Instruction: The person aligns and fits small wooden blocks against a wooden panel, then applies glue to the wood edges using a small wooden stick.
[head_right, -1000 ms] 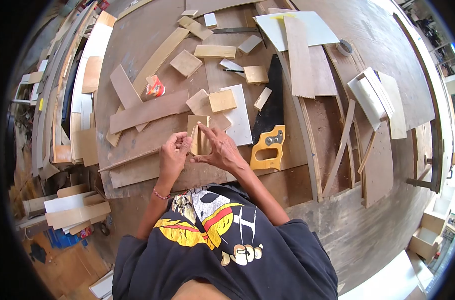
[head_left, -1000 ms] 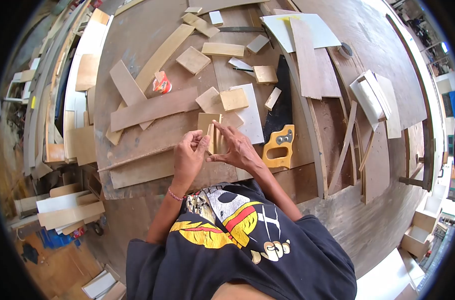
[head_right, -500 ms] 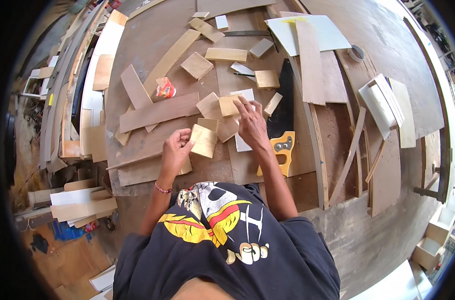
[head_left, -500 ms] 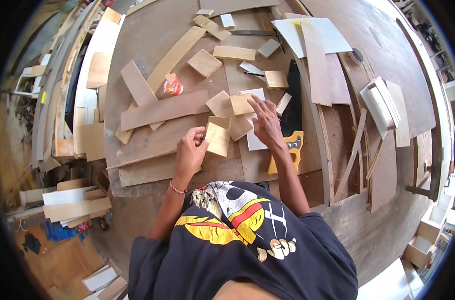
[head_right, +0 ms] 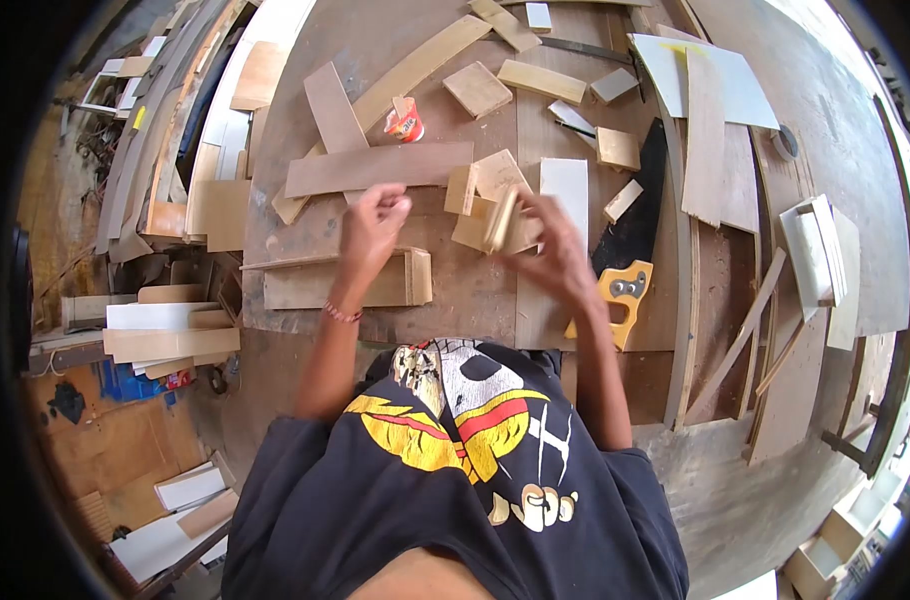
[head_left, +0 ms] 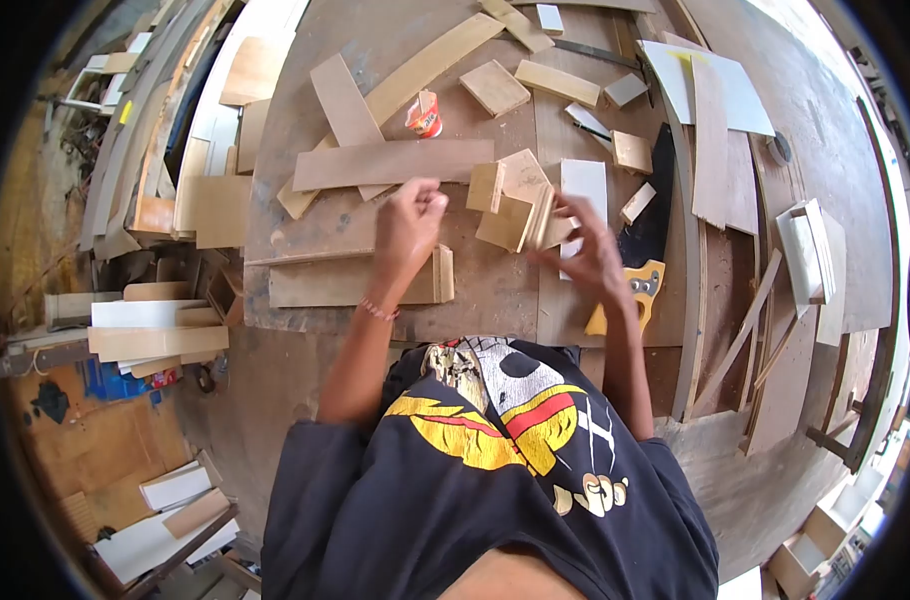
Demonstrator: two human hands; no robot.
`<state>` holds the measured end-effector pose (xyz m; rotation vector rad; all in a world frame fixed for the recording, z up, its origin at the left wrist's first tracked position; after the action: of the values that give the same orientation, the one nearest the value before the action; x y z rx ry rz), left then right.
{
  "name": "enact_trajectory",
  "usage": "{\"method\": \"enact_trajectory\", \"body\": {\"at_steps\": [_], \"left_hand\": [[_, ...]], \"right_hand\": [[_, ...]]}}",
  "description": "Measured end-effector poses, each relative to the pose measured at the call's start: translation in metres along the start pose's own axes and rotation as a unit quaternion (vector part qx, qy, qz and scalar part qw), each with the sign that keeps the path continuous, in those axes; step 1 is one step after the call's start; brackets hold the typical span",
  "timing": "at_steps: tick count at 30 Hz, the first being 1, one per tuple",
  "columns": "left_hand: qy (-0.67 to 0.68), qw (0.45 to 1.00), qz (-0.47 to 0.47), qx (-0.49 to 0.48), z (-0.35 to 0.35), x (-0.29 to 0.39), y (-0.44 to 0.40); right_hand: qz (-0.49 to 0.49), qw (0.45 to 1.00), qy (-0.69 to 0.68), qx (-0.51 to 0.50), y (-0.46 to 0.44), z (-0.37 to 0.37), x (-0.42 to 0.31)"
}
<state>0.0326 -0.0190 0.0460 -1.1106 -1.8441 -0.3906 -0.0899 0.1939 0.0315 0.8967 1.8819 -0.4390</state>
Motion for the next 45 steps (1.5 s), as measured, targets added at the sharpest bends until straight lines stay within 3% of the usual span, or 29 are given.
{"method": "enact_trajectory", "body": {"at_steps": [2,4,9,13,17,22,31,33,35,37,41,45], "left_hand": [[0.008,1.000,-0.008,-0.004,-0.022,0.004,0.021],[-0.004,0.987,-0.128,-0.094,-0.035,0.005,0.043],[0.029,0.984,-0.119,-0.132,-0.024,-0.032,0.079],[0.198,0.959,-0.160,-0.125,-0.012,-0.037,0.085],[0.184,0.966,-0.124,-0.129,-0.006,-0.046,0.087],[0.055,0.993,-0.029,-0.103,0.001,-0.050,0.090],[0.091,0.990,-0.073,-0.081,0.001,-0.051,0.089],[0.089,0.992,-0.064,-0.066,0.003,-0.059,0.094],[0.045,0.997,0.009,-0.068,0.003,-0.060,0.094],[0.103,0.992,-0.045,-0.063,0.004,-0.070,0.098],[0.193,0.967,-0.155,-0.055,-0.021,-0.067,0.108],[0.145,0.984,-0.086,-0.052,-0.032,-0.080,0.118]], "right_hand": [[-0.025,0.994,-0.069,-0.077,0.017,0.031,-0.010],[-0.069,0.989,-0.054,-0.123,0.023,0.064,-0.008],[-0.069,0.986,-0.028,-0.149,0.023,0.108,0.007],[-0.047,0.984,-0.053,-0.161,0.023,0.125,0.013],[-0.057,0.986,-0.037,-0.154,0.023,0.130,0.014],[-0.067,0.987,-0.004,-0.145,0.024,0.133,0.014],[0.011,0.983,-0.037,-0.178,0.020,0.135,0.012],[0.006,0.987,-0.027,-0.160,0.021,0.135,0.011],[0.009,0.986,-0.019,-0.164,0.021,0.134,0.007],[0.065,0.981,-0.059,-0.175,0.023,0.134,0.006],[0.046,0.989,-0.015,-0.140,0.035,0.127,-0.001],[0.098,0.988,-0.066,-0.099,0.056,0.120,-0.010]]}}
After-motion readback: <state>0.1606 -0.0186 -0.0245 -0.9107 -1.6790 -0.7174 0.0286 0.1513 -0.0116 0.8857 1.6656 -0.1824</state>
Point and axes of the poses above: each hand's wrist, its own y-axis away from the middle knuckle, its own z-axis out of the palm, x = y × z, the point moved 2 cm from there along -y, towards the middle knuckle, and after that the axes turned 12 degrees about z, right-handed, at the moved point
